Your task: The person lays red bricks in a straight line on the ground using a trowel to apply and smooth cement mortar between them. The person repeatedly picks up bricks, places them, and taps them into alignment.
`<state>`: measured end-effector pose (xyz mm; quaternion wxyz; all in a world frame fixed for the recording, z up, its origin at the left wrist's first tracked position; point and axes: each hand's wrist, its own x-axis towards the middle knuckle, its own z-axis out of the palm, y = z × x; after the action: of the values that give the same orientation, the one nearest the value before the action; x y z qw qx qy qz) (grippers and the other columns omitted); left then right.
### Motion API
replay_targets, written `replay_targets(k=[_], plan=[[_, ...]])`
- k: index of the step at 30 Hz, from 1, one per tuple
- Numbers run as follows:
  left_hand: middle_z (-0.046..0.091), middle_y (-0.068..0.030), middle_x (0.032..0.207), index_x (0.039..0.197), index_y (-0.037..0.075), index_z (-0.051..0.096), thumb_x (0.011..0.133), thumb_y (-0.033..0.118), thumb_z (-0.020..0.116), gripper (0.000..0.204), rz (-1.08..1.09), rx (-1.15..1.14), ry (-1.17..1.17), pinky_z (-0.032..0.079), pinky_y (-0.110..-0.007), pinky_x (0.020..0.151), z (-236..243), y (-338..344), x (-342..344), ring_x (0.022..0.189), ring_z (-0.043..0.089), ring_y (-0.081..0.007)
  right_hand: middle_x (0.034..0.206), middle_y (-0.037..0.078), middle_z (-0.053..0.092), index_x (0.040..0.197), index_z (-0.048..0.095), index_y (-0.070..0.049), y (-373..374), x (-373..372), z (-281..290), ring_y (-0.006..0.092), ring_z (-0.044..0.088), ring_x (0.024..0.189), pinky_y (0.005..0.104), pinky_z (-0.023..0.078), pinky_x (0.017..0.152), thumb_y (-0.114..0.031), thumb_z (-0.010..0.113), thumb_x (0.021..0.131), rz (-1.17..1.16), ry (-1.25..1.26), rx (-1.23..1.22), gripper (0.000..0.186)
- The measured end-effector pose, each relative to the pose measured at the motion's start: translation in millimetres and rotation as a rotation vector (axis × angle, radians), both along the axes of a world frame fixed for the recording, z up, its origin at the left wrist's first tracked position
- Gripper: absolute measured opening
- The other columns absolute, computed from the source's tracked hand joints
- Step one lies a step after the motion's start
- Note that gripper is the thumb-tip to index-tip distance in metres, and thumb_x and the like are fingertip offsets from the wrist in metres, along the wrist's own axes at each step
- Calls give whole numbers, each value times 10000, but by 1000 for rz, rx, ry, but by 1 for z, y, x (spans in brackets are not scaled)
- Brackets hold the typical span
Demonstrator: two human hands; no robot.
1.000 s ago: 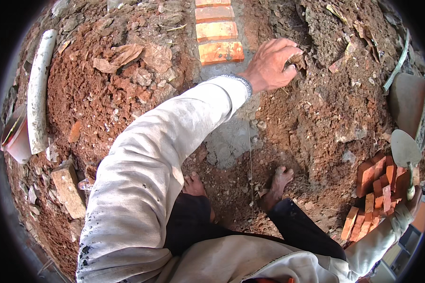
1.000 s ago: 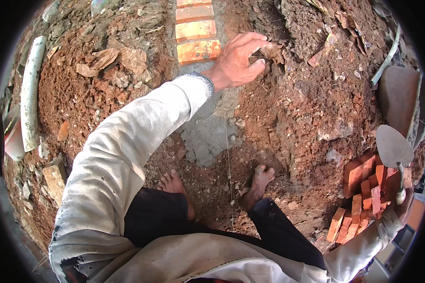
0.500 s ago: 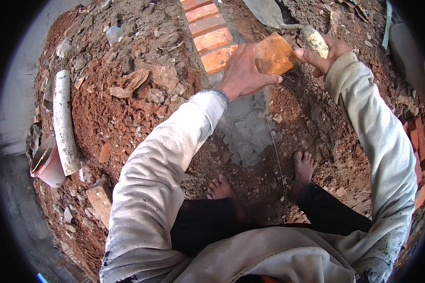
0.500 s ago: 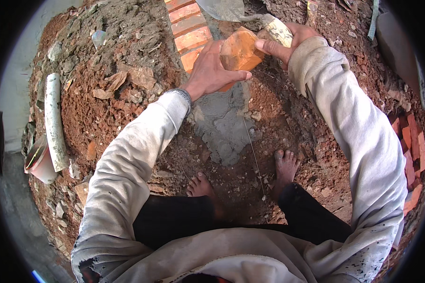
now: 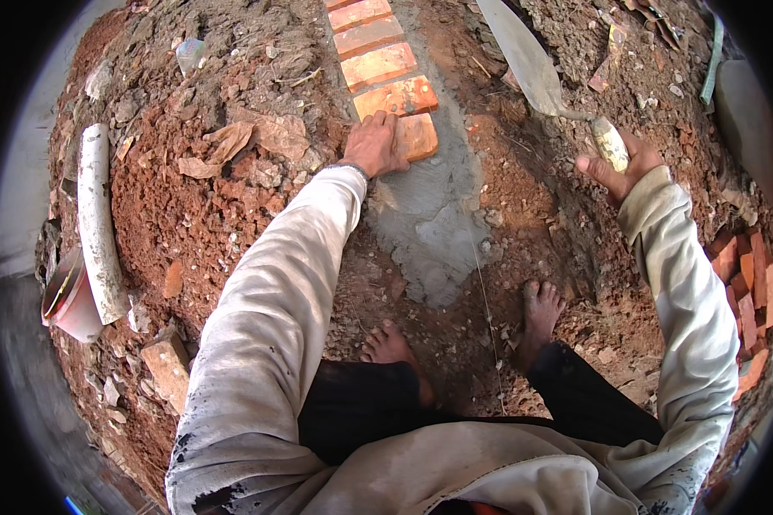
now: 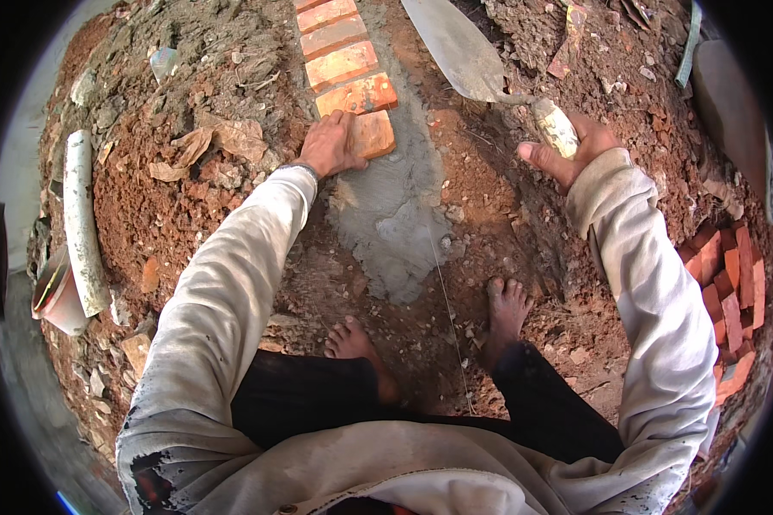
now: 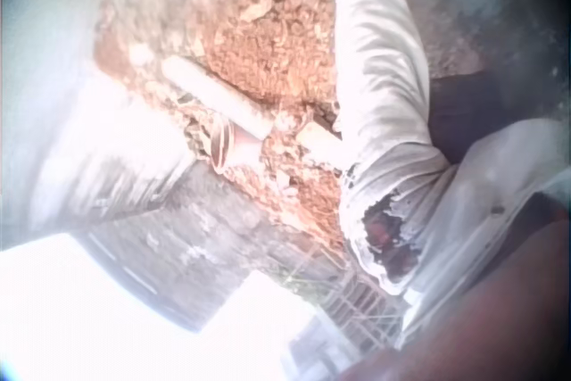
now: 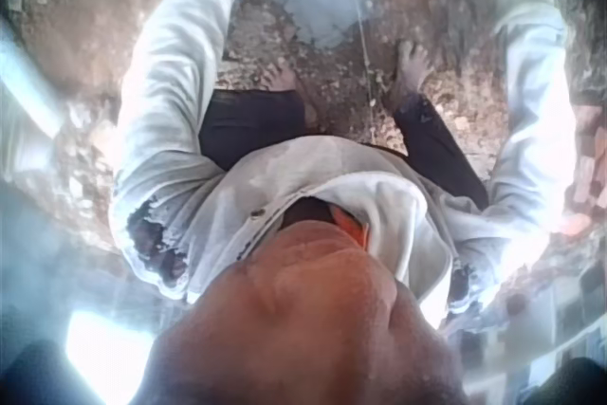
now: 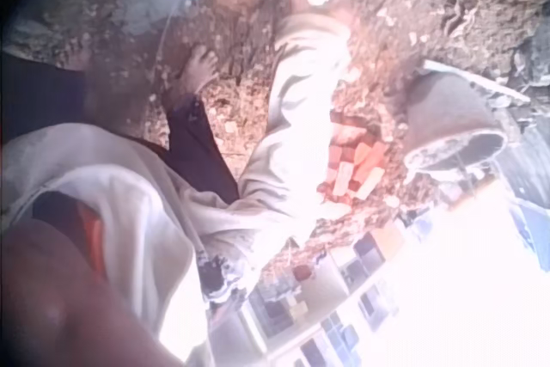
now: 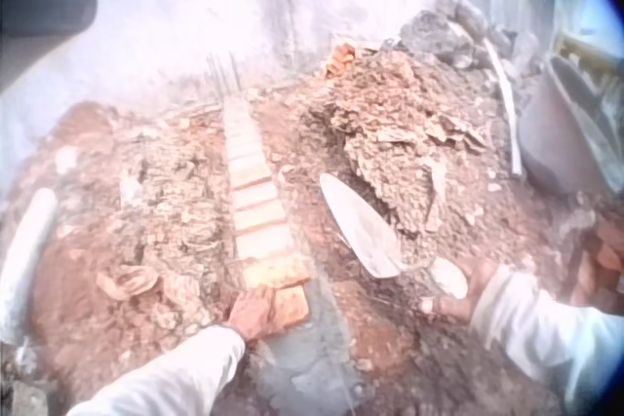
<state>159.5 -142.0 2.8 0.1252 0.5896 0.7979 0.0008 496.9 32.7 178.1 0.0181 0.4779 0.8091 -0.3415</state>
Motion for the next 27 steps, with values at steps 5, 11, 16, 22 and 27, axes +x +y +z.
replay_targets(k=[5,11,16,22,27], plan=[[534,-167,1209,1369,31,444,601,419,857,954,29,-11,-66,416,-449,1005,-7,2,3,1161,532,-361,874,93,671,1280,532,32,-10,3,-6,200,635,734,361,518,672,-317,799,774,-26,38,-186,670],[531,-168,1213,1387,25,426,621,425,838,957,-28,-2,-83,420,-451,1002,-3,-1,0,1164,528,-359,716,65,613,1218,545,5,-59,-17,-52,162,563,521,314,445,459,-58,629,803,-207,60,-460,428],[539,-171,1195,1354,4,440,626,412,810,912,-26,-60,-48,426,-459,981,-8,-8,-8,1172,520,-359,823,63,632,1186,550,-26,-60,-24,-82,174,578,559,327,503,501,-63,624,789,-168,36,-707,406],[539,-173,1196,1340,-2,447,604,398,810,913,-45,25,-110,416,-458,957,-15,0,-6,1179,516,-351,1253,86,473,1337,438,-39,-75,-49,-158,223,626,868,368,563,628,-73,568,747,-324,408,-1096,605],[528,-167,1228,1274,7,483,612,388,822,836,-1,18,-171,404,-479,942,-12,-9,-7,1211,502,-339,1289,140,507,1345,377,-43,-106,-70,-173,244,644,814,374,580,600,-80,569,729,-365,437,-1186,646]])
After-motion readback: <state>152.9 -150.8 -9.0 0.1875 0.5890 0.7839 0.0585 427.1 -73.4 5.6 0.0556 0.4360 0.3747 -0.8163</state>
